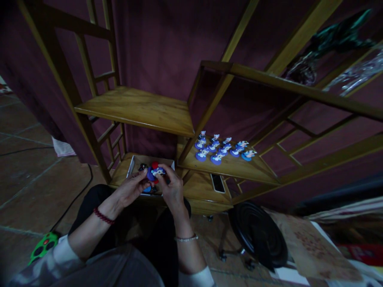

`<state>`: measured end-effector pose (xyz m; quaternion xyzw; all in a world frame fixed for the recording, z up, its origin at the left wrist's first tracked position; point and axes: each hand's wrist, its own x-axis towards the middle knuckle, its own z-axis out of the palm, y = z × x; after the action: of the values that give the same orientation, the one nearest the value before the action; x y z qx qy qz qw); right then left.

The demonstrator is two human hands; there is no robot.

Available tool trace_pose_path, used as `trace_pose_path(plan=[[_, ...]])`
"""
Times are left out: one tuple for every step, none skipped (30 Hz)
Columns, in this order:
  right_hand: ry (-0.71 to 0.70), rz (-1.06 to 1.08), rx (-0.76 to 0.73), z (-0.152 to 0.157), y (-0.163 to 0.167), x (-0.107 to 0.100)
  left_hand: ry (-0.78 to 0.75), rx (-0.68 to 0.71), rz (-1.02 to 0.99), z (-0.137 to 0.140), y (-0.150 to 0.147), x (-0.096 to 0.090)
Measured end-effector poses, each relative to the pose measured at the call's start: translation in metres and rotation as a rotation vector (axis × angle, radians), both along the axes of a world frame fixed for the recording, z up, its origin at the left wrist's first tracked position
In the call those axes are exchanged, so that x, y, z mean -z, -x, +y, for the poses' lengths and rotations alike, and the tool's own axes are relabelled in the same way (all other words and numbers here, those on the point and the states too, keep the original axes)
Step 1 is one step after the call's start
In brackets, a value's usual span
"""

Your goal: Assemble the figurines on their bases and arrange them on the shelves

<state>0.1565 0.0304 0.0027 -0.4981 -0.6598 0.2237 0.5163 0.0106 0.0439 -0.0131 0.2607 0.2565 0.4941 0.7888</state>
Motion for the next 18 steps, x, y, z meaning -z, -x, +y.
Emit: trace_pose_path(plan=[[-0.015, -0.018, 0.000, -0.001, 0.000, -0.002, 0.006, -0.003, -0.005, 0.000, 0.000, -0.001], [-0.033, -0.034, 0.003, -0.002, 0.001, -0.003, 0.019, -0.007, -0.009, 0.000, 0.000, -0.002], [-0.048, -0.047, 0.006, -0.002, 0.001, -0.005, 0.036, -0.013, -0.013, -0.001, 0.000, -0.003], [-0.058, -0.055, 0.008, -0.003, 0.001, -0.006, 0.054, -0.017, -0.016, -0.001, 0.000, -0.004], [-0.064, -0.058, 0.010, -0.003, 0.001, -0.007, 0.069, -0.018, -0.020, -0.001, -0.001, -0.006], [-0.066, -0.056, 0.010, -0.002, 0.001, -0.008, 0.079, -0.018, -0.024, -0.002, -0.001, -0.007], [-0.065, -0.051, 0.011, -0.002, 0.001, -0.008, 0.083, -0.016, -0.027, -0.002, -0.001, -0.008], [-0.060, -0.046, 0.013, -0.001, 0.001, -0.008, 0.084, -0.015, -0.031, -0.002, -0.002, -0.009], [-0.054, -0.042, 0.017, -0.001, 0.001, -0.007, 0.085, -0.013, -0.034, -0.002, -0.002, -0.010], [-0.045, -0.040, 0.020, 0.000, 0.001, -0.007, 0.086, -0.013, -0.035, -0.002, -0.002, -0.010], [-0.037, -0.037, 0.025, 0.001, 0.000, -0.006, 0.088, -0.012, -0.036, -0.002, -0.003, -0.011], [-0.028, -0.033, 0.031, 0.002, 0.000, -0.005, 0.089, -0.009, -0.035, -0.002, -0.003, -0.011], [-0.022, -0.028, 0.036, 0.002, 0.000, -0.005, 0.087, -0.005, -0.036, -0.002, -0.003, -0.012], [-0.021, -0.023, 0.041, 0.003, 0.000, -0.005, 0.083, -0.002, -0.037, -0.002, -0.003, -0.012], [-0.023, -0.019, 0.042, 0.003, 0.000, -0.004, 0.078, -0.002, -0.039, -0.002, -0.003, -0.013], [-0.026, -0.017, 0.040, 0.003, 0.000, -0.004, 0.075, -0.003, -0.042, -0.002, -0.003, -0.013], [-0.027, -0.018, 0.035, 0.003, 0.000, -0.005, 0.073, -0.004, -0.045, -0.002, -0.003, -0.014], [-0.028, -0.018, 0.032, 0.002, 0.000, -0.005, 0.073, -0.006, -0.045, -0.002, -0.003, -0.014]])
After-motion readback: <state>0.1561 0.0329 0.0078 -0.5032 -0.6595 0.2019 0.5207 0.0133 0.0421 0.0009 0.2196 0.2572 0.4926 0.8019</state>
